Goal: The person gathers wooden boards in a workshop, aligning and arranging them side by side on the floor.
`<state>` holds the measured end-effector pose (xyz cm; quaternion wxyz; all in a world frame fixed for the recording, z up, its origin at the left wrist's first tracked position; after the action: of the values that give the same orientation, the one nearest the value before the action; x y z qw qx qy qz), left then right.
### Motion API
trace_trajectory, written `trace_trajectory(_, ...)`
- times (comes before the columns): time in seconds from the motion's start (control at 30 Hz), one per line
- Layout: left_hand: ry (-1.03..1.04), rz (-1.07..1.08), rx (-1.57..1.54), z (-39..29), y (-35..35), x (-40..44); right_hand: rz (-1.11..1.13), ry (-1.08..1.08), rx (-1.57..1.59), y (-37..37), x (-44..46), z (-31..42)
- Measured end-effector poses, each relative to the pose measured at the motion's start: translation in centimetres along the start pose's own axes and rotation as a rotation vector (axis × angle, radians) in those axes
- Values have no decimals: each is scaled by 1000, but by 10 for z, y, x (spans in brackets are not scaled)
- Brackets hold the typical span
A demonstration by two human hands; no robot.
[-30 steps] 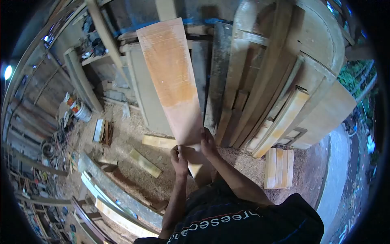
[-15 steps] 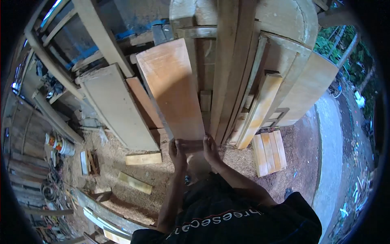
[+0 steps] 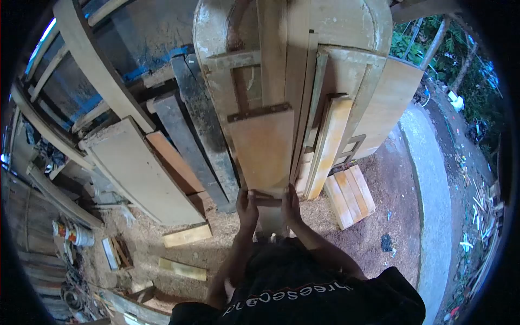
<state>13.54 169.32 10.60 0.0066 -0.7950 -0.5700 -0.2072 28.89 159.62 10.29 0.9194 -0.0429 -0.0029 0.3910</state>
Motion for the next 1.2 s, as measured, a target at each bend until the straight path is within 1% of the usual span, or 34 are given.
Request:
trace_trajectory(0.03,-78,14,-52,11,0,1,26,-27,21,2,-2,-7)
trace_trajectory(0.1,-39,19,-68,16,-1,-1,41,-61,45,2,9,-12)
trace_trajectory(0.17,-13,13,-52,22,-3,-9,122,-150,43,1,12,-7)
trace_trajectory(0.2,-4,-26,-84,26,0,-12,112,-149,43,0,12,-1)
trace_trajectory(0.27,-27,36,-87,18,10,-7,8,4,-2,-7,17,8)
trace_trajectory(0.3,-53,79,-84,18,16,-6,-3,-2,-3,-10,20,4)
trace_trajectory(0.33,-101,151,-119,32,19,-3,-39,-45,17,-15,24,1)
trace_trajectory(0.37,-101,154,-121,39,21,0,-71,-83,37,-19,26,-3)
trace_trajectory(0.4,-64,175,-101,28,27,7,-75,-74,38,-23,25,-17)
trace_trajectory(0.43,-22,199,-82,20,34,17,-91,-9,24,-27,28,-32)
trace_trajectory(0.47,-22,208,-81,15,41,29,-109,53,11,-30,32,-47)
trace_trajectory(0.5,-46,231,-61,15,46,37,-115,60,14,-31,32,-44)
trace_trajectory(0.57,-75,252,-40,20,57,46,-64,117,132,-34,36,-41)
trace_trajectory(0.6,-90,240,-69,27,61,49,-64,125,131,-38,40,-45)
trace_trajectory(0.67,-109,227,-94,42,71,54,-132,93,-115,-52,53,-49)
trace_trajectory(0.7,-102,210,-75,46,75,53,-130,106,-113,-60,59,-47)
trace_trajectory(0.77,-105,189,-51,53,89,58,7,-8,-19,-68,76,-29)
trace_trajectory(0.8,-95,204,-88,53,102,62,19,-8,-27,-78,87,-42)
trace_trajectory(0.83,-87,217,-125,57,114,64,24,8,-27,-86,91,-30)
trace_trajectory(0.9,-126,229,-120,70,137,64,-7,198,-19,-109,104,-20)
trace_trajectory(0.93,-140,247,-125,78,150,63,-1,210,-16,-119,122,-25)
trace_trajectory(1.0,-131,226,-95,92,169,57,37,-77,37,-141,156,-10)
trace_trajectory(1.03,-115,206,-78,100,179,54,40,-68,40,-154,169,-13)
trace_trajectory(1.07,-120,200,-75,110,191,54,93,-54,-17,-163,181,-16)
trace_trajectory(1.1,-163,194,-97,124,201,52,149,-40,-74,-169,190,-22)
trace_trajectory(1.13,-203,181,-111,134,206,52,161,-122,1,-173,195,-20)
trace_trajectory(1.17,-199,162,-94,146,209,57,183,-120,13,-171,202,-24)
trace_trajectory(1.2,-144,167,-95,161,211,59,153,-119,1,-175,208,-28)
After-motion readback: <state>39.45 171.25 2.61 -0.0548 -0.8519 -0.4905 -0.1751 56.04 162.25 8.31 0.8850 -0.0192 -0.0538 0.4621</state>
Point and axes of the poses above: each hand's wrist, its own x-axis towards the middle knuckle, its own y-axis out of the palm, z = x × y, the point moved 8 cm from there along x, towards the middle knuckle, and after that the axes turned 9 degrees about y, right-handed, at the moved point
